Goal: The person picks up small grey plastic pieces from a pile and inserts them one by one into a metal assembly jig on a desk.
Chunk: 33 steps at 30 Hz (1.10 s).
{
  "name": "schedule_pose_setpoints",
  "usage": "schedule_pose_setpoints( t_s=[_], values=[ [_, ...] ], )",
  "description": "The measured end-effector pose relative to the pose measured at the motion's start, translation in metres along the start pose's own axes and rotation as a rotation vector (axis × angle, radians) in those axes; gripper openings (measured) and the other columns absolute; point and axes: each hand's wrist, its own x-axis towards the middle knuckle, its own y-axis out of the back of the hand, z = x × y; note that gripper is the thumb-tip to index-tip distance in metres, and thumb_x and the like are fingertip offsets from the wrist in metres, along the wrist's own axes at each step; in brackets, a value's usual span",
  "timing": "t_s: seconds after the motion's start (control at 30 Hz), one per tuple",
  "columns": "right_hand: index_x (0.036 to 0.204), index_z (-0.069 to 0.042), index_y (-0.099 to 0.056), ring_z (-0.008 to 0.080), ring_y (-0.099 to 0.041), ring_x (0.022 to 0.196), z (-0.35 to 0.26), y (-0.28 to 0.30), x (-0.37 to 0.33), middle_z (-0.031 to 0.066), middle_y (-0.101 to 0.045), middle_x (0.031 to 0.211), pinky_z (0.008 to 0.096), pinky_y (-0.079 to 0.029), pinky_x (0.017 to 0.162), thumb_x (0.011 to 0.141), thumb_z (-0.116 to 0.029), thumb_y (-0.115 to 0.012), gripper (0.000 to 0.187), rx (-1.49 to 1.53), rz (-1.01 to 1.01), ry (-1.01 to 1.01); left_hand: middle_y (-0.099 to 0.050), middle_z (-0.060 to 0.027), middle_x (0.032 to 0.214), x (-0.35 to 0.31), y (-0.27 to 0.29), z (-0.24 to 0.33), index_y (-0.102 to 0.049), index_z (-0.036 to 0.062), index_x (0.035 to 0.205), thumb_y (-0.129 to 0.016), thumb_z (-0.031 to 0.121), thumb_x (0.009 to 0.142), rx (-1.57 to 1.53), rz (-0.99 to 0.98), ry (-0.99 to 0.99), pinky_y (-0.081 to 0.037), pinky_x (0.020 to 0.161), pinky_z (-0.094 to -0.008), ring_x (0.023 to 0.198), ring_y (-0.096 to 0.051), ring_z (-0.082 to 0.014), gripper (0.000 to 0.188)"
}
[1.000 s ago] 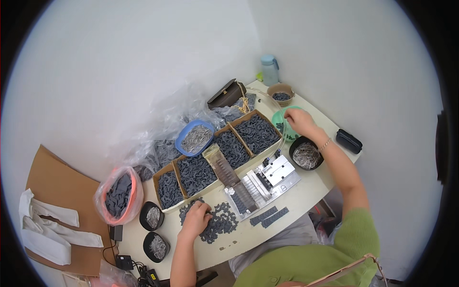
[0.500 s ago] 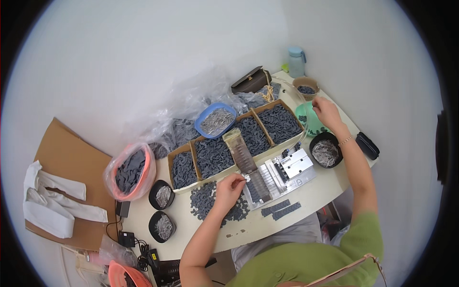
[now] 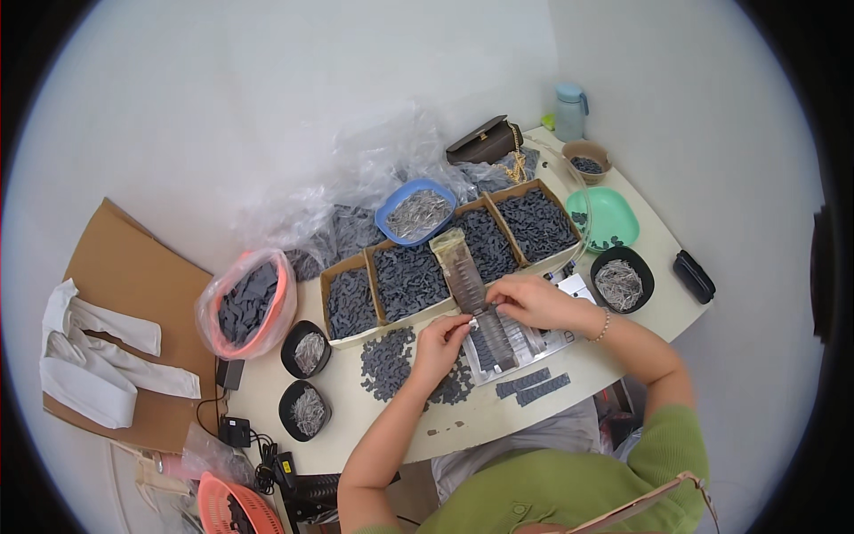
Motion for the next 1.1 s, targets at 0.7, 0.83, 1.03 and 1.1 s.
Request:
schedule_pose_setpoints(
  t_s=[0.7, 0.83, 1.03, 1.1],
  values=[
    [0.088, -0.004, -0.061, 0.0223, -0.057, 0.081, -0.006, -0.056, 0.000, 0.0076, -0.055, 0.082, 0.0333, -0.048, 0.069, 0.074, -0.011, -0.058, 0.016, -0.664, 0.034, 0.396, -0.057, -0.0106, 0.094, -0.056, 0.073, 0.025, -0.069, 0.0070, 0.101, -0.073, 0.009, 0.073, 0.681, 0.095, -0.349, -0.044, 0.077, -0.0385, 0.088, -0.056, -0.0279, 0.028],
    [0.093, -0.003, -0.063, 0.0229, -0.057, 0.083, -0.013, -0.039, -0.015, 0.0078, -0.056, 0.084, 0.0363, -0.047, 0.072, 0.074, -0.012, -0.058, 0.022, -0.659, 0.127, 0.357, -0.060, -0.0119, 0.089, -0.087, 0.133, 0.024, -0.067, 0.0062, 0.098, -0.073, 0.009, 0.072, 0.894, 0.394, -0.205, -0.045, 0.077, -0.0411, 0.086, -0.057, -0.0310, 0.027],
    [0.091, -0.006, -0.065, 0.0285, -0.060, 0.084, -0.003, 0.042, -0.063, 0.0107, -0.060, 0.086, 0.0396, -0.048, 0.072, 0.072, -0.006, -0.063, 0.020, -0.732, 0.378, -0.118, -0.061, -0.0164, 0.083, -0.158, 0.221, -0.030, -0.061, 0.0013, 0.080, -0.069, 0.005, 0.075, 0.945, 0.344, 0.359, -0.046, 0.070, -0.0414, 0.078, -0.059, -0.0341, 0.010],
    [0.086, -0.006, -0.065, 0.0289, -0.060, 0.084, -0.003, 0.064, -0.083, 0.0094, -0.061, 0.085, 0.0402, -0.048, 0.072, 0.072, -0.006, -0.066, 0.014, -0.747, 0.318, -0.418, -0.061, -0.0163, 0.081, -0.164, 0.223, -0.031, -0.060, 0.0004, 0.077, -0.069, 0.005, 0.075, 0.892, 0.312, 0.420, -0.046, 0.068, -0.0417, 0.074, -0.060, -0.0337, 0.010]
  ],
)
